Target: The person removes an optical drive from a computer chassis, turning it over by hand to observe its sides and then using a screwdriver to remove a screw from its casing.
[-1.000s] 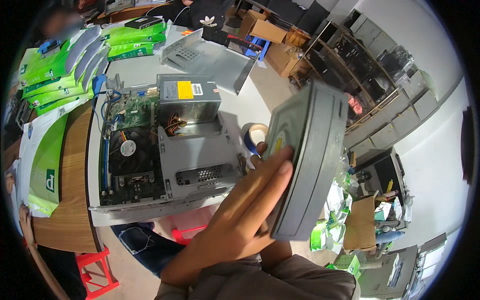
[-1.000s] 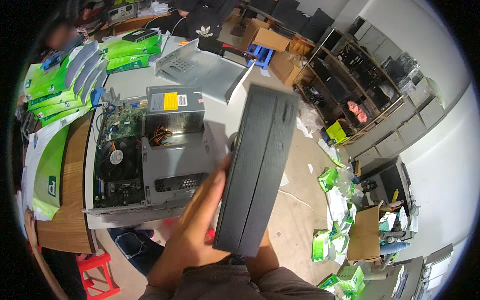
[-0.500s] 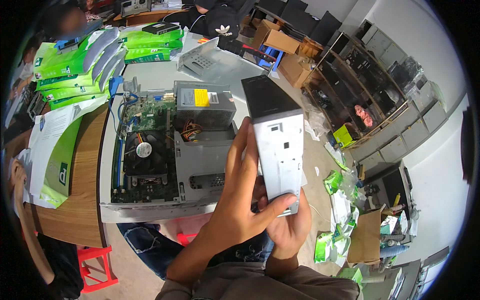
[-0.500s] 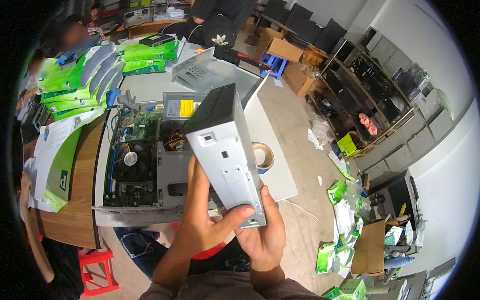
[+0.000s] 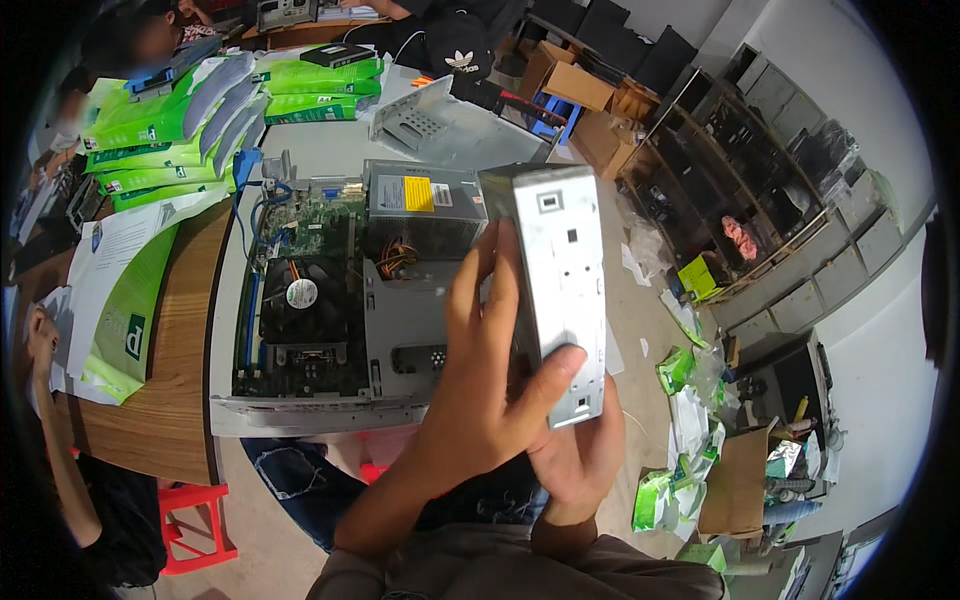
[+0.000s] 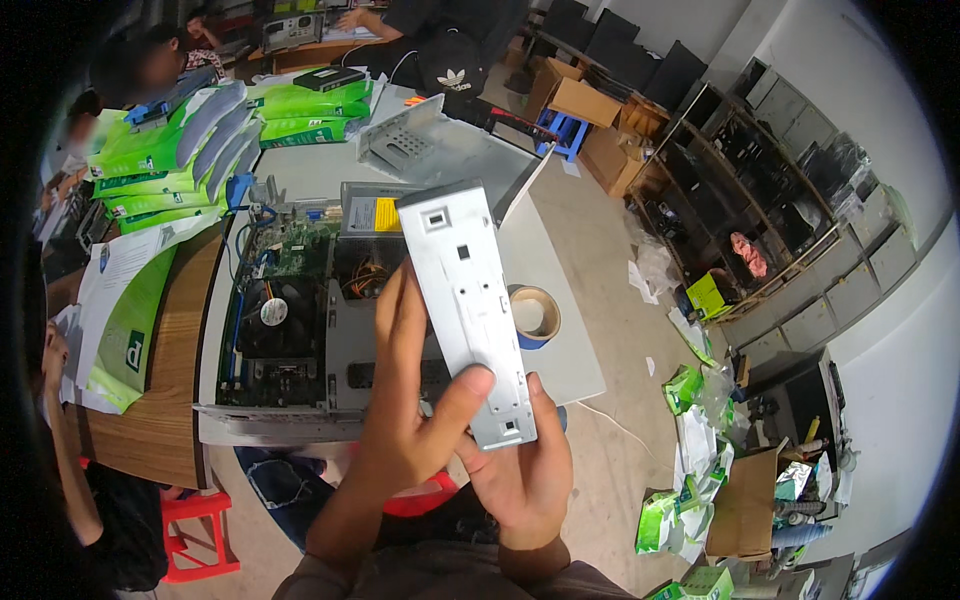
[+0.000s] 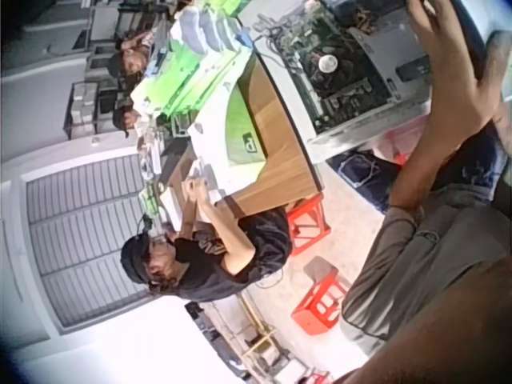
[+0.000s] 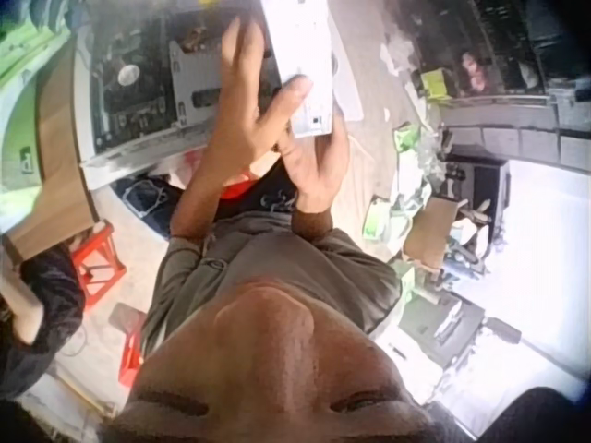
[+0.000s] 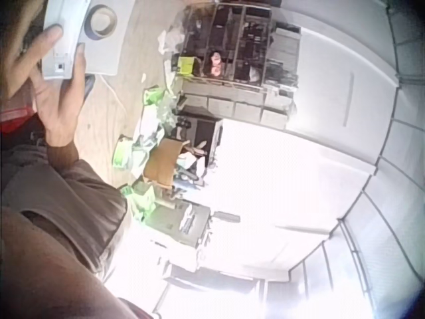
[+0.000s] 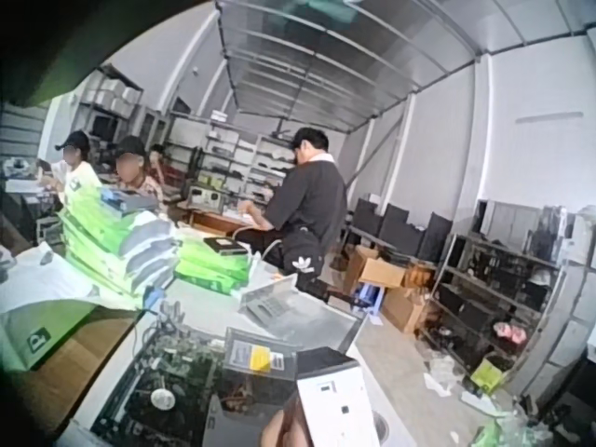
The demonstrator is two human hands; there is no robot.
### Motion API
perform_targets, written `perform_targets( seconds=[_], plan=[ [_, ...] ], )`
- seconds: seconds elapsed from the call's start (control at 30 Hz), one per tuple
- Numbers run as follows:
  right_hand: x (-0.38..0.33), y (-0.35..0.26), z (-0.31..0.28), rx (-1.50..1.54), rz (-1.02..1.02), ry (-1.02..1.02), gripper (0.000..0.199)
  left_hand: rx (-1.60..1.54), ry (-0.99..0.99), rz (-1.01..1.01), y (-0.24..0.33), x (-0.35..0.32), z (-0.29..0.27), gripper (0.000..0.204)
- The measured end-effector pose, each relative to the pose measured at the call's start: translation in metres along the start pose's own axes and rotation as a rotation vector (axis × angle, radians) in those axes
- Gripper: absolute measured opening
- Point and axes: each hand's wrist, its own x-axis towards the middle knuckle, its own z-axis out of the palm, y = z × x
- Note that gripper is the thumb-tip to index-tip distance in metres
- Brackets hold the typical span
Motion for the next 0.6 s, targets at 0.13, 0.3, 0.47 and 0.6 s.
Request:
perform_targets(
  seconds=[0.13, 0.3, 0.47, 0.6],
  plan=[
    [0.001, -0.004, 0.003, 0.129, 0.060, -0.010, 0.048, -0.173, 0.121, 0.066, -0.015, 0.003, 0.001, 0.061],
    [-0.003, -0.002, 0.014, 0.237, 0.125, 0.029, 0.048, -0.460, 0.387, -0.425, -0.034, 0.005, 0.011, 0.060],
    [-0.009, 0.000, 0.032, 0.427, 0.232, 0.043, 0.047, -0.593, 0.421, -0.516, -0.048, 0.009, 0.017, 0.056],
    [-0.009, 0.005, 0.033, 0.441, 0.259, -0.036, 0.059, -0.651, 0.360, -0.554, -0.054, 0.014, 0.012, 0.064]
  ],
)
